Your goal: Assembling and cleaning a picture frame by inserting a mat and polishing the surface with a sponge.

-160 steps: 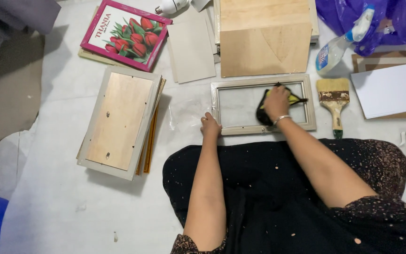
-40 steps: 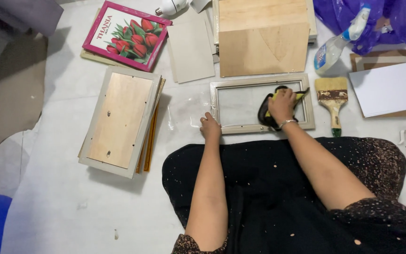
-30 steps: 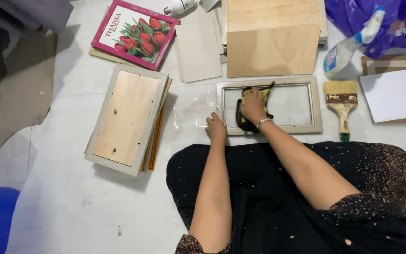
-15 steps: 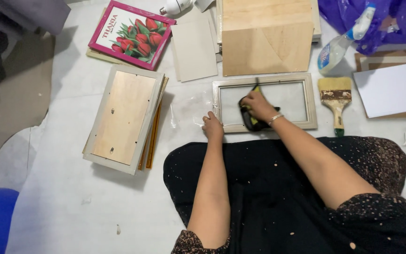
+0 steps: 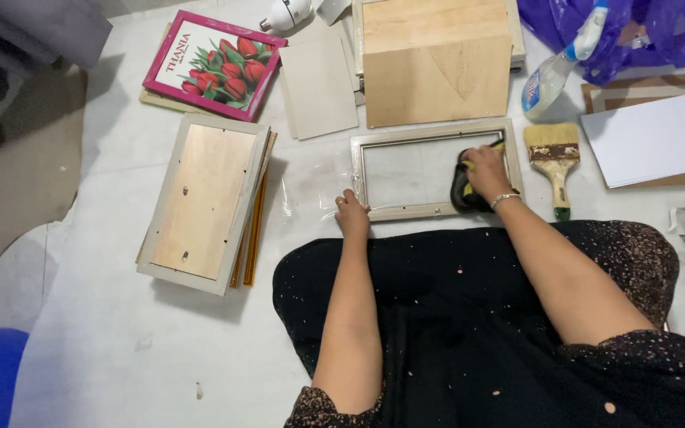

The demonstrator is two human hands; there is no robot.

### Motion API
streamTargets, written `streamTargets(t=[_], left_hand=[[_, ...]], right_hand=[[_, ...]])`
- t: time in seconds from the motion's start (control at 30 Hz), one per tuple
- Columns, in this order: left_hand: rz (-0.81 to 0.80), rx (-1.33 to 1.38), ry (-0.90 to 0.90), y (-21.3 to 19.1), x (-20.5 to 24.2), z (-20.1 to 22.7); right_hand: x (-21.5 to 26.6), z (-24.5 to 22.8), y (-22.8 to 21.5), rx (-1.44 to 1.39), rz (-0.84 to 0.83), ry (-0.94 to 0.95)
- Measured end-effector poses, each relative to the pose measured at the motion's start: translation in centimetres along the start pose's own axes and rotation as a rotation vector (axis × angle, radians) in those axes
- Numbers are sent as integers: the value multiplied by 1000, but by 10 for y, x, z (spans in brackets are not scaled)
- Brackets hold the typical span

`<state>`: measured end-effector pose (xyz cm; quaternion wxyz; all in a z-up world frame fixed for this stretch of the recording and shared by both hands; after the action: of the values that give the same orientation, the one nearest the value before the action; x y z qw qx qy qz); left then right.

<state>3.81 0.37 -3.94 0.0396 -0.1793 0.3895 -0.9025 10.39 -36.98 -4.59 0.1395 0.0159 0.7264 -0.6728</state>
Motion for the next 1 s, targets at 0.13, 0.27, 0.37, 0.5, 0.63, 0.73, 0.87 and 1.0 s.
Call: streamTargets(t=[0.13,0.27,0.37,0.5,0.63,0.73,0.87,1.0], left_hand=[[0,-10,-14,7,-5,-6],[9,-52,-10,-7,0,9],[0,-62,-19,-3,-6,5],[-21,-88,-42,3,-12,-1],[-23,-78,-36,2,-14,-4],[-50,-43,-47,3,-13,-4],[-32,-45,-25,3,-11,-5],[-27,-11,-13,19,-17,-16]], right_hand=[[-18,-65,-20,-81,-40,-120],[-41,-144,-36,-170,-179,-270],[-53,-194,-27,-219,-236,-386],[-49,-248,-56,-204,-256,-591],[-55,-219,-39,-267,-299,-701],[-55,-168,-29,-321,-320,-762],[-35,-74,-21,-204,-380,-650],[-14,17,-17,-129,-411,-475]])
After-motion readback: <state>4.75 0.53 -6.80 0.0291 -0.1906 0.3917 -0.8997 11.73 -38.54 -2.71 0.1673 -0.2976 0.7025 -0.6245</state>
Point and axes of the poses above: each hand's wrist, its own x-axis away from the middle knuckle, its own y-axis out of the palm, z = x × y, the point moved 4 cm from there along -x, towards the middle knuckle, and after that the axes turned 8 degrees about x, right-handed, at the moved point
